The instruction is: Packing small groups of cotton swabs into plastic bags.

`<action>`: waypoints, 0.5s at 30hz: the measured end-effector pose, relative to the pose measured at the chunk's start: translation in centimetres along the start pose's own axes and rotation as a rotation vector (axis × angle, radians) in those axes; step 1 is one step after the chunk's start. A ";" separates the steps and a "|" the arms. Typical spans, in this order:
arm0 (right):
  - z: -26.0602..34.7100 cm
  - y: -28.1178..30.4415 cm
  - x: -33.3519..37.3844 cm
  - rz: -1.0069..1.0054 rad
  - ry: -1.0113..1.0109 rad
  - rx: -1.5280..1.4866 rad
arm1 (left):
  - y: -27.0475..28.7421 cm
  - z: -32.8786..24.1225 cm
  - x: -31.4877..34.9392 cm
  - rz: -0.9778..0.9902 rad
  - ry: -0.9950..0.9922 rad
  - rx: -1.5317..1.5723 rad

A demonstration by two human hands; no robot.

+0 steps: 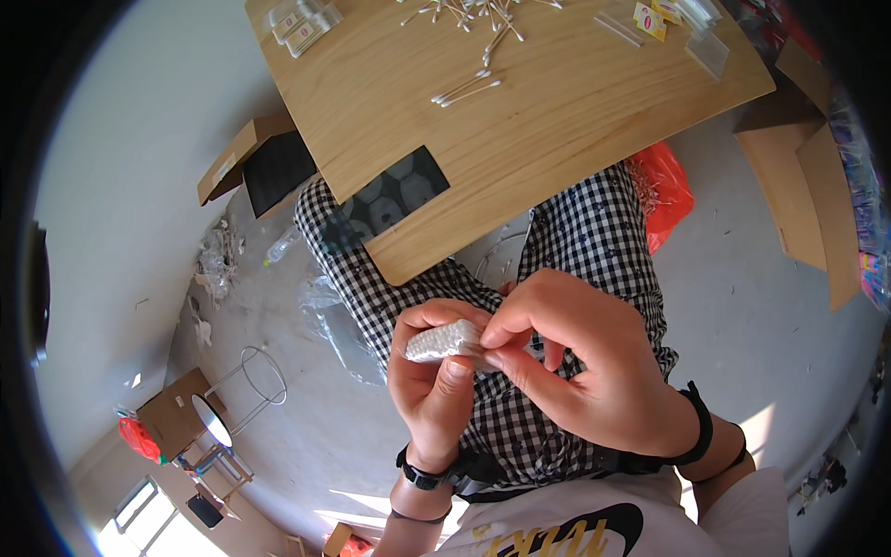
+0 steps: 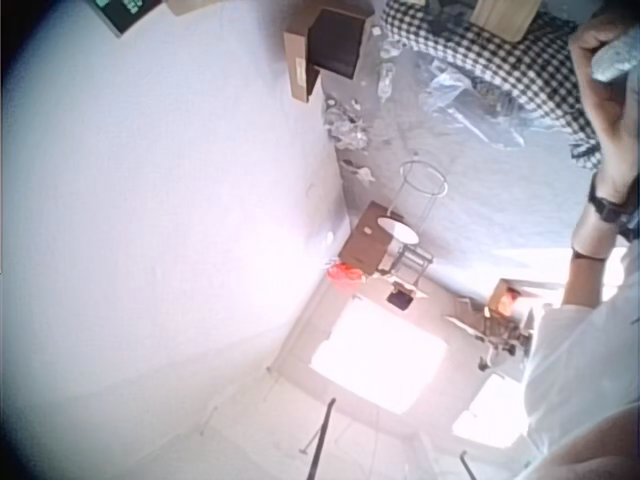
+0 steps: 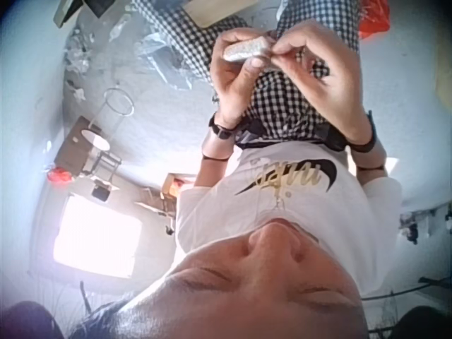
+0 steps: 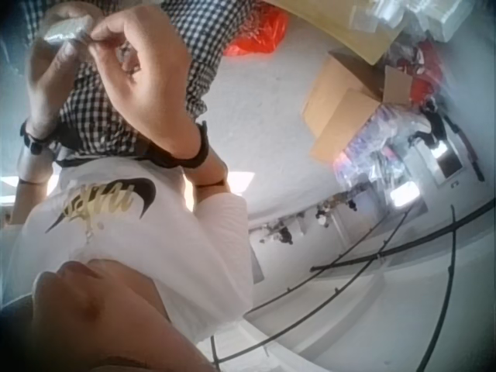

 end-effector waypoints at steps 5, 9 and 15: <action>0.2 -0.1 -0.3 0.071 0.155 0.082 | 0.5 0.7 -0.3 -0.173 0.129 0.304; -1.3 -0.4 0.0 -0.129 0.008 -0.147 | 1.6 0.9 -0.9 -0.240 0.044 0.401; -3.6 -0.8 -0.3 -0.056 -0.131 -0.231 | 1.4 0.4 -2.0 -0.267 0.019 0.375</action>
Point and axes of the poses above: each hand's wrist, its own x-axis away from the middle knuckle, its own y-axis out of the back of the hand, z = x × y, the point moved 4 cm from there along -x, towards the middle knuckle, and after that the axes turned 6 degrees about z, right-handed, at the moved point
